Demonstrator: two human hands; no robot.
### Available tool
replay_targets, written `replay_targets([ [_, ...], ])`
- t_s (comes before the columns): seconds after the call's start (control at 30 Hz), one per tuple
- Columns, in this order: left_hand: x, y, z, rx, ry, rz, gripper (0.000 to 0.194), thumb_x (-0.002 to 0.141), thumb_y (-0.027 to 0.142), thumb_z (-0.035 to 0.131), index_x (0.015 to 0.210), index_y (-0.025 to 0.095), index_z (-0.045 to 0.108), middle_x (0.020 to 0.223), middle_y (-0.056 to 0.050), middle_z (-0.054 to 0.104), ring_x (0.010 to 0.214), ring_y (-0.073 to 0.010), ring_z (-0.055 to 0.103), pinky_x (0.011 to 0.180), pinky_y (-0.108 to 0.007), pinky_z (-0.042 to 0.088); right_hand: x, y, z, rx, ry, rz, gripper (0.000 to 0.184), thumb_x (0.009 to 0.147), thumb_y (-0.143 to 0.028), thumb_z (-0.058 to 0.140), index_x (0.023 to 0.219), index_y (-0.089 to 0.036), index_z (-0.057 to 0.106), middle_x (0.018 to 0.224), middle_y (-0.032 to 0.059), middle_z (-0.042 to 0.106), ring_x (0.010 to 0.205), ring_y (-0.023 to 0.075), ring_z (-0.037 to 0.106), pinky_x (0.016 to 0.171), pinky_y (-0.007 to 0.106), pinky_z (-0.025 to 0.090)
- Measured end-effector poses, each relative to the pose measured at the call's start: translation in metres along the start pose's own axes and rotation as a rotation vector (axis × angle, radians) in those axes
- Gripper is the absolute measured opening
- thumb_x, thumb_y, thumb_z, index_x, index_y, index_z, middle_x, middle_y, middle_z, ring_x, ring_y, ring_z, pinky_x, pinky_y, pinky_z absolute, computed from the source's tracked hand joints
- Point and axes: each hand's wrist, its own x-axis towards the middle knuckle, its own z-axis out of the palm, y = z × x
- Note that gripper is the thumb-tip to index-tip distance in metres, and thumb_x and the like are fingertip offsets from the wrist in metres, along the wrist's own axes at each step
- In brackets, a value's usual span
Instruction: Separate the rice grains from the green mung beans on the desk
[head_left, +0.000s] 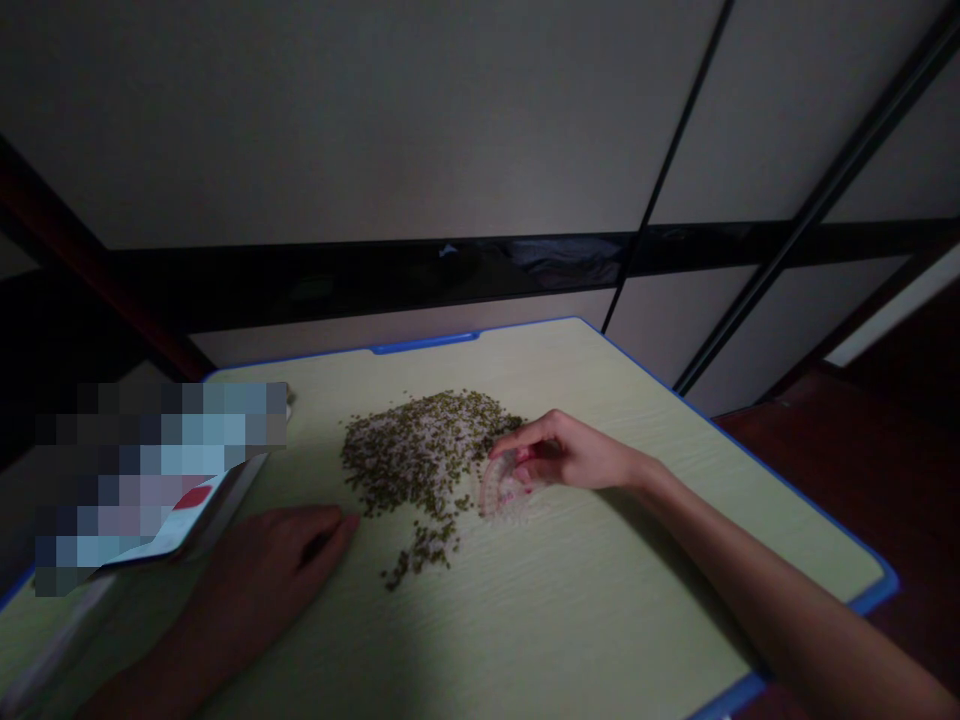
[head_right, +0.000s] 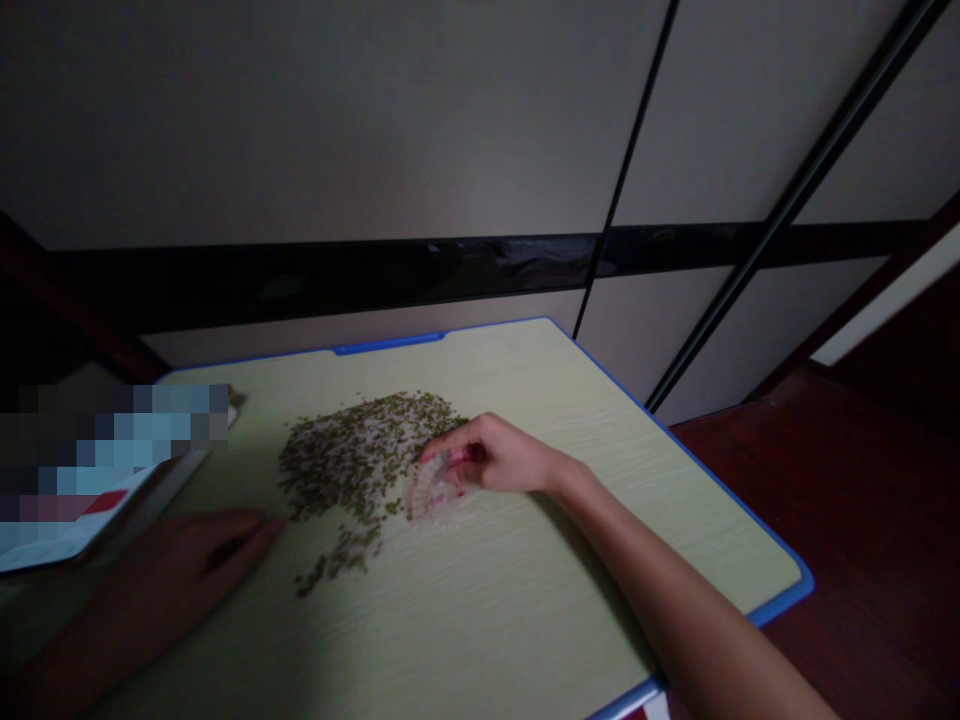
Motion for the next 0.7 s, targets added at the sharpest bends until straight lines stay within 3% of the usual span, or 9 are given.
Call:
replay_targets([
  [0.17,0.001,0.002,-0.002,0.085,-0.100,-0.001,0.043,0.082,0.041,0.026,0.063,0.019,0.057,0.066,-0.003,0.062,0.070,-0.0195,0.057,0.064,-0.029,0.035,0.001,0.001,0.001,0.018,-0.001,-0.003,0.035,0.069,-0.007,0.051,0.102,-0.002,0.059,0.070,0.0040,0.055,0.056,0.0078,0.043,0.052,0.021,0.038],
  [0.27,0.000,0.003,-0.002,0.092,-0.106,-0.005,0.044,0.082,0.041,0.024,0.064,0.019,0.058,0.067,-0.004,0.062,0.072,-0.0198,0.058,0.065,-0.029,0.035,-0.001,0.004,-0.004,0.048,-0.012,0.009,0.035,0.068,-0.005,0.050,0.102,-0.003,0.059,0.065,0.0018,0.054,0.055,0.0077,0.045,0.052,0.021,0.038],
  [0.43,-0.001,0.003,-0.003,0.081,-0.102,-0.009,0.044,0.082,0.041,0.024,0.065,0.019,0.058,0.068,-0.003,0.062,0.071,-0.0193,0.058,0.066,-0.029,0.035,-0.003,0.009,-0.011,-0.033,0.102,-0.003,0.030,0.069,-0.009,0.052,0.098,-0.007,0.061,0.062,-0.0015,0.049,0.054,0.0087,0.046,0.052,0.023,0.039],
  [0.7,0.001,0.004,-0.003,0.078,-0.093,-0.001,0.044,0.082,0.042,0.025,0.062,0.019,0.056,0.067,-0.003,0.061,0.071,-0.0191,0.057,0.065,-0.028,0.036,0.003,0.003,0.001,-0.044,0.113,-0.034,0.030,0.073,-0.009,0.048,0.101,-0.004,0.059,0.064,-0.0002,0.048,0.053,0.0080,0.042,0.050,0.022,0.039],
])
